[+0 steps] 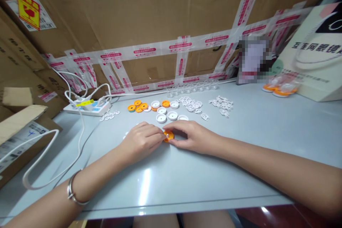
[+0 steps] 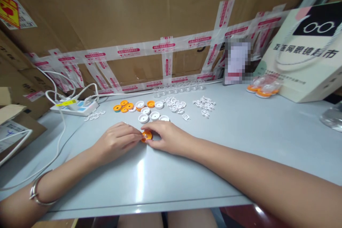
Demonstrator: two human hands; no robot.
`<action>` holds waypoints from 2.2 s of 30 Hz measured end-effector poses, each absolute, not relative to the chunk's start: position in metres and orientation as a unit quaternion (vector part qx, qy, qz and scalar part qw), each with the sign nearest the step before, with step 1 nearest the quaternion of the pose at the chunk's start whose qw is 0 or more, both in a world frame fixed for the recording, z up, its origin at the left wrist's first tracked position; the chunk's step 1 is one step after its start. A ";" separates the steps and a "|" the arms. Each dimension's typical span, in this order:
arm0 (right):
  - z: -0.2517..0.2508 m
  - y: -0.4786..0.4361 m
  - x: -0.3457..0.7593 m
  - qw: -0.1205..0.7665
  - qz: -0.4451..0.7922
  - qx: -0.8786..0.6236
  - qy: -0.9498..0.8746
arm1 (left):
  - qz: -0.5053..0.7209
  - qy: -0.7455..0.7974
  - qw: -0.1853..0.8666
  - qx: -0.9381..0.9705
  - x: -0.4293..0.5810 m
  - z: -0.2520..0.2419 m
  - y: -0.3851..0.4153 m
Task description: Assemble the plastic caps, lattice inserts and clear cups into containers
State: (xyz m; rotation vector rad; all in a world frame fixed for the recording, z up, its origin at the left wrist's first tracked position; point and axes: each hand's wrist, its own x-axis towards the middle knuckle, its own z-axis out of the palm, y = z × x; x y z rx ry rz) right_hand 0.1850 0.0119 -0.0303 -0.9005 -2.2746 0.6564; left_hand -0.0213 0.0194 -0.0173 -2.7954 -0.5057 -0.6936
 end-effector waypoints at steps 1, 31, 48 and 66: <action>-0.031 0.012 0.185 0.301 0.246 -0.338 -0.857 | -0.234 -0.169 0.114 -0.951 -0.021 -0.018 0.019; -0.030 0.009 0.186 0.339 0.247 -0.360 -0.833 | -0.092 -0.437 -0.126 -0.886 -0.080 0.014 0.044; -0.027 0.013 0.190 0.381 0.210 -0.363 -0.824 | -0.060 -0.409 -0.083 -0.907 -0.067 0.011 0.038; -0.017 0.000 0.179 0.495 0.225 -0.273 -0.794 | -0.424 -0.258 -0.007 -0.868 -0.012 -0.004 0.001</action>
